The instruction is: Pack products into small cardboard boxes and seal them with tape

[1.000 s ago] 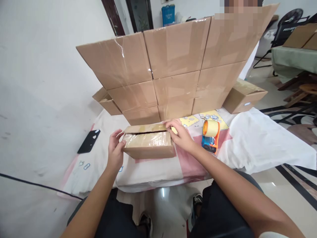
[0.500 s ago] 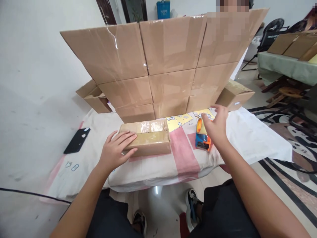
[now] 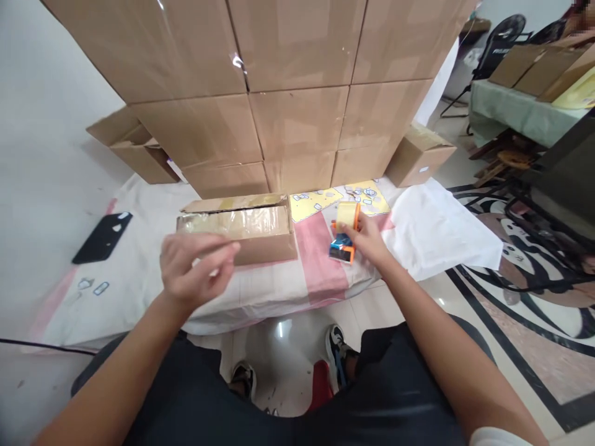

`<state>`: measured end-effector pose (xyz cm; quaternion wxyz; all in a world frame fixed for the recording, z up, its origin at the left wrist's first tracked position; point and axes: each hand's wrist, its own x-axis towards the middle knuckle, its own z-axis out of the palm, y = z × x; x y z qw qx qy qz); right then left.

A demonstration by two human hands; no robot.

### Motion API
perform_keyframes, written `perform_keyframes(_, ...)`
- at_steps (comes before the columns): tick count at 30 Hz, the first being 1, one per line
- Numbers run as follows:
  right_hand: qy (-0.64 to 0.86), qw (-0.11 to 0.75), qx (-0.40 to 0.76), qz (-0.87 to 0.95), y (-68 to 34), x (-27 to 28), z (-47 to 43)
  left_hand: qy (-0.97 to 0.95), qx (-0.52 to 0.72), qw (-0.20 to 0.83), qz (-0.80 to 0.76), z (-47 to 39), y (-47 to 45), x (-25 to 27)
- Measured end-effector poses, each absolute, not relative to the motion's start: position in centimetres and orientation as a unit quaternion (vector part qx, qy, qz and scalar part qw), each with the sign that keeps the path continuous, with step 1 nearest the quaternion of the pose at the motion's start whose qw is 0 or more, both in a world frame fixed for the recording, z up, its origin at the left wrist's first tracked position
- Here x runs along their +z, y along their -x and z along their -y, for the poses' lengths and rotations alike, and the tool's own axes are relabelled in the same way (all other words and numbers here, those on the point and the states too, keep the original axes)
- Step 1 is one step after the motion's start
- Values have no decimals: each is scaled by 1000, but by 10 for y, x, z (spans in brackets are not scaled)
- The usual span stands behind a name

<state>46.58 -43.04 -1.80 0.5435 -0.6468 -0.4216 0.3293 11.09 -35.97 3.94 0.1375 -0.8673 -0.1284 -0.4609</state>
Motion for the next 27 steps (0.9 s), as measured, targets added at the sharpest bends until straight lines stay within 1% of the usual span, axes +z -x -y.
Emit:
perform_keyframes(1,631,553,323,438,-453,-18,434,871,-469,88,117,374,-122,35)
perform_keyframes(2,617,563,310,454,-440,-18,438,879,-461,15,123,389,-135,29)
perform_keyframes(4,591,586,287,475,-411,-18,447,876,-408,-158,204,414,-161,15)
perform_keyframes(6,564,607,288,480,-384,-17,456,835,-346,-305,299,430,-183,-1)
perform_keyframes(7,553,615,291,480,-373,-17,460,810,-327,-363,325,435,-192,-8)
perform_keyframes(9,541,626,291,481,-357,-21,468,765,-322,-446,335,441,-202,-16)
perform_keyframes(11,547,622,263,494,-352,-28,474,733,-346,-487,326,444,-205,-17)
perform_keyframes(13,563,596,206,534,-356,-36,476,715,-362,-504,323,449,-205,-12)
perform_keyframes(16,582,570,141,563,-369,-43,470,691,-339,-548,328,461,-203,-3)
perform_keyframes(19,607,609,136,492,-381,-45,449,672,-294,-593,332,477,-203,-1)
perform_keyframes(22,627,653,123,406,-397,-44,422,673,-252,-612,329,485,-203,-10)
perform_keyframes(25,642,639,131,403,-411,-41,403,676,-224,-616,335,480,-200,-24)
perform_keyframes(27,641,610,172,433,-414,-35,402,692,-208,-606,333,471,-196,-31)
